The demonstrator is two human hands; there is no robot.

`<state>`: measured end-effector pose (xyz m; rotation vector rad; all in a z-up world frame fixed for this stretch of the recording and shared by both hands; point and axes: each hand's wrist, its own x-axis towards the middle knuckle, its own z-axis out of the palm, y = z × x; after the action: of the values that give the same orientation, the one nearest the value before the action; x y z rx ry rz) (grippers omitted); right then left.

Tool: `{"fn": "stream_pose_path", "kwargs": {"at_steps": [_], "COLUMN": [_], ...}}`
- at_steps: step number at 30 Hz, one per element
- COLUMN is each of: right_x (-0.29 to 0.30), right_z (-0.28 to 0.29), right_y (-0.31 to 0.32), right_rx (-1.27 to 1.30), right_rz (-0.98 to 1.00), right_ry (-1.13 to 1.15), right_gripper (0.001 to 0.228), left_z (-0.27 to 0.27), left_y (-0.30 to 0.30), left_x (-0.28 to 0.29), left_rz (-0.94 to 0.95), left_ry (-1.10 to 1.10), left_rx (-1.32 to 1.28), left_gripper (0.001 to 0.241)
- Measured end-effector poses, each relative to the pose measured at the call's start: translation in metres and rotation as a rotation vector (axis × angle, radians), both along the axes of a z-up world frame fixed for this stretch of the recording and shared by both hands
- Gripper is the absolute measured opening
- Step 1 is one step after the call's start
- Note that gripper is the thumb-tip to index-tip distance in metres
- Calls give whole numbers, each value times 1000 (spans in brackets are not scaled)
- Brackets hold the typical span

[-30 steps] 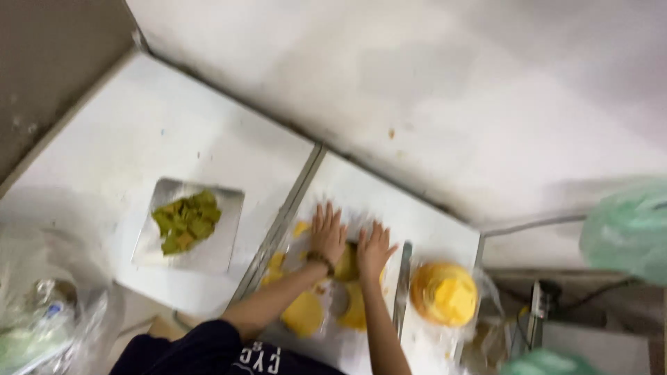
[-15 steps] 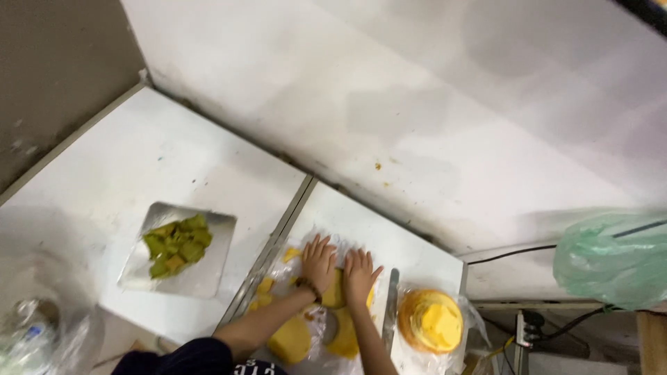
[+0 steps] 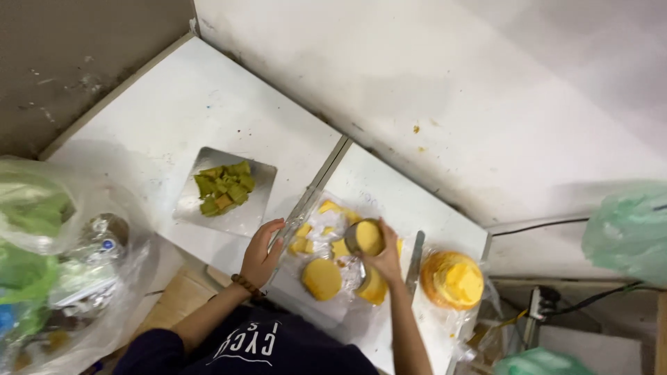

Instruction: The person presses a round metal cutter into a flat yellow cake sheet to cut out circular pieces, lifts the cutter with each round inside, and places the cut rounds onto a tray with other cake pieces. At the end, the person puts cake pieces into a plastic bag.

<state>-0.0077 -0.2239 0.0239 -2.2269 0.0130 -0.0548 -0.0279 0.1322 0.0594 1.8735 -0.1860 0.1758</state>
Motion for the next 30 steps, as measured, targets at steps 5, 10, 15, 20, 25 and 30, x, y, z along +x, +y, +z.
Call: {"fn": "stream_pose_path", "kwargs": {"at_steps": [5,10,15,20,25,30], "right_x": [-1,-21,-78,-116,-119,-123], "right_z": [23,65,54,-5,-8,-14], "right_y": [-12,27,99,122,126,123], "right_rx": [303,-145,-246,-54,-50,-57], "right_rz": [-66,-75,58,-100,-105,-73], "right_ry": [43,-198,-29,-193,-180,-126], "right_gripper": [128,127,139,141,143,135], "left_z": [-12,26,50,-2,-15,-13], "left_y": [8,-10,-60,-109,-127,-130], "left_x": [-26,-25,-8,17,12,9], "left_rz": [1,-158,-740,-1090,-1092,-1070], "left_ry": [111,-196,-230,94,-19,-122], "left_rx": [-82,46,330,782,794,787], "left_gripper": [33,24,17,22,21,23]}}
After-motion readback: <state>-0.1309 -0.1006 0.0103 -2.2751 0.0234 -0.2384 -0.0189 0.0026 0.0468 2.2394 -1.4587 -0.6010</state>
